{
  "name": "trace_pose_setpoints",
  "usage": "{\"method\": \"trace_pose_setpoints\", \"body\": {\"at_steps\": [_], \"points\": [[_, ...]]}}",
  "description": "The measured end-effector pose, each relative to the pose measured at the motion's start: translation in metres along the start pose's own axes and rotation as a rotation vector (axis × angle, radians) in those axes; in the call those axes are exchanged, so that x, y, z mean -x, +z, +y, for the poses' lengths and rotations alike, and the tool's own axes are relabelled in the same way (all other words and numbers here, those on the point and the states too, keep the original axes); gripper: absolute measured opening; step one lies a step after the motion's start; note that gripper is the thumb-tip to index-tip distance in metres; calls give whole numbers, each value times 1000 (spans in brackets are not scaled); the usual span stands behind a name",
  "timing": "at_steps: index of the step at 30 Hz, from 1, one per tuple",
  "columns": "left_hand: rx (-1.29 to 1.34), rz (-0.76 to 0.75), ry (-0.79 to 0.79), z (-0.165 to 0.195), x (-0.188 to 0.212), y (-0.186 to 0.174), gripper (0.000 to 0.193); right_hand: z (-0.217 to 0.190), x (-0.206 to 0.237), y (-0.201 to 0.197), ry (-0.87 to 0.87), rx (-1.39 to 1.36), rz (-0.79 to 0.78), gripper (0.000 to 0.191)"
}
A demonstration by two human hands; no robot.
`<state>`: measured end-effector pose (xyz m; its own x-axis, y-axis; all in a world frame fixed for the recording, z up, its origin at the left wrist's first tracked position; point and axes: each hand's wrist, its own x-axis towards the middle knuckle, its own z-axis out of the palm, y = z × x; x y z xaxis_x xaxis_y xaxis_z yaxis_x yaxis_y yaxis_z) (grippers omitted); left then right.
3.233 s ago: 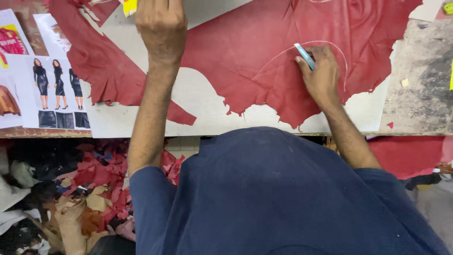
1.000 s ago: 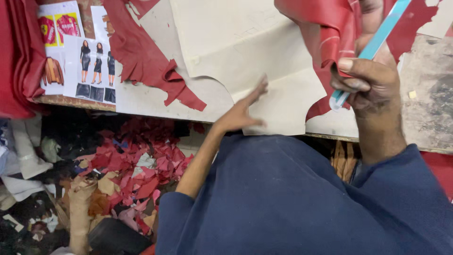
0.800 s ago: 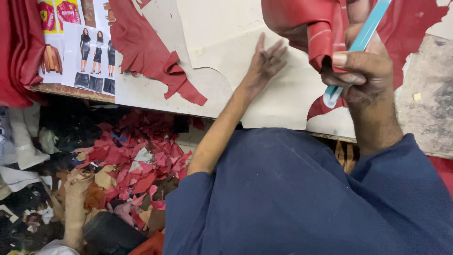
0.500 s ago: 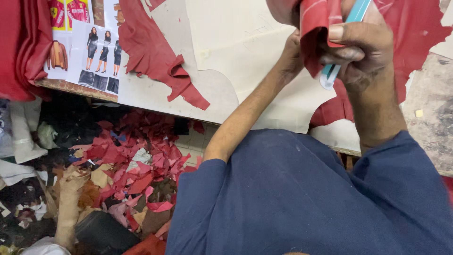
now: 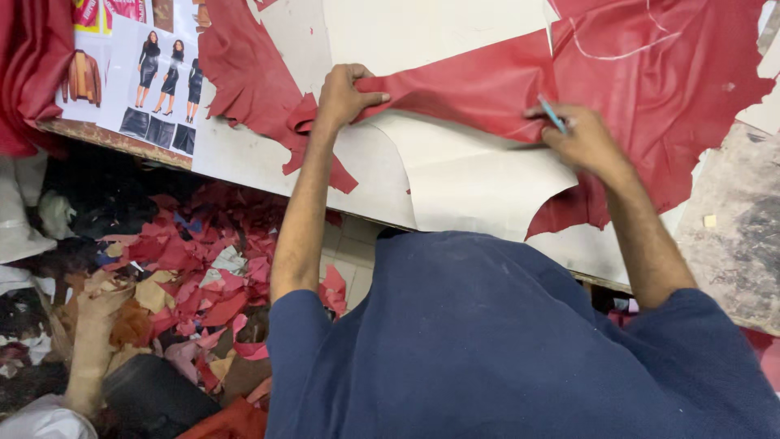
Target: The person places a printed paper pattern on a red sheet, then uses a utility knife to cut the red material along the pattern's edges. They remove the cut piece and repeat the process with another pattern on a larger red sheet, cutting and removing the resulting piece.
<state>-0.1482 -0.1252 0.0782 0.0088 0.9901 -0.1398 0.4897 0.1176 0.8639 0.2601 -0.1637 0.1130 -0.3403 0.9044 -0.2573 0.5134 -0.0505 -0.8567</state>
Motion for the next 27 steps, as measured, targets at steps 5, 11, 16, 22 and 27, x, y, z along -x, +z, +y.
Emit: {"method": "trace_pose_setpoints", "body": {"at_steps": [5,11,16,22,27], "points": [[-334,163,101,-5,5,19,40,24,15,11,-85,302,92,42],[-189,171,63,5,17,22,34,21,23,12,-117,313,178,36],[-138,198,149,-7,16,23,42,26,27,21,-104,238,239,21],[-184,180,272,-10,17,17,72,35,24,20,14,1,221,16],[-693,363,734,-5,28,13,61,34,23,17,207,-196,178,15]]}}
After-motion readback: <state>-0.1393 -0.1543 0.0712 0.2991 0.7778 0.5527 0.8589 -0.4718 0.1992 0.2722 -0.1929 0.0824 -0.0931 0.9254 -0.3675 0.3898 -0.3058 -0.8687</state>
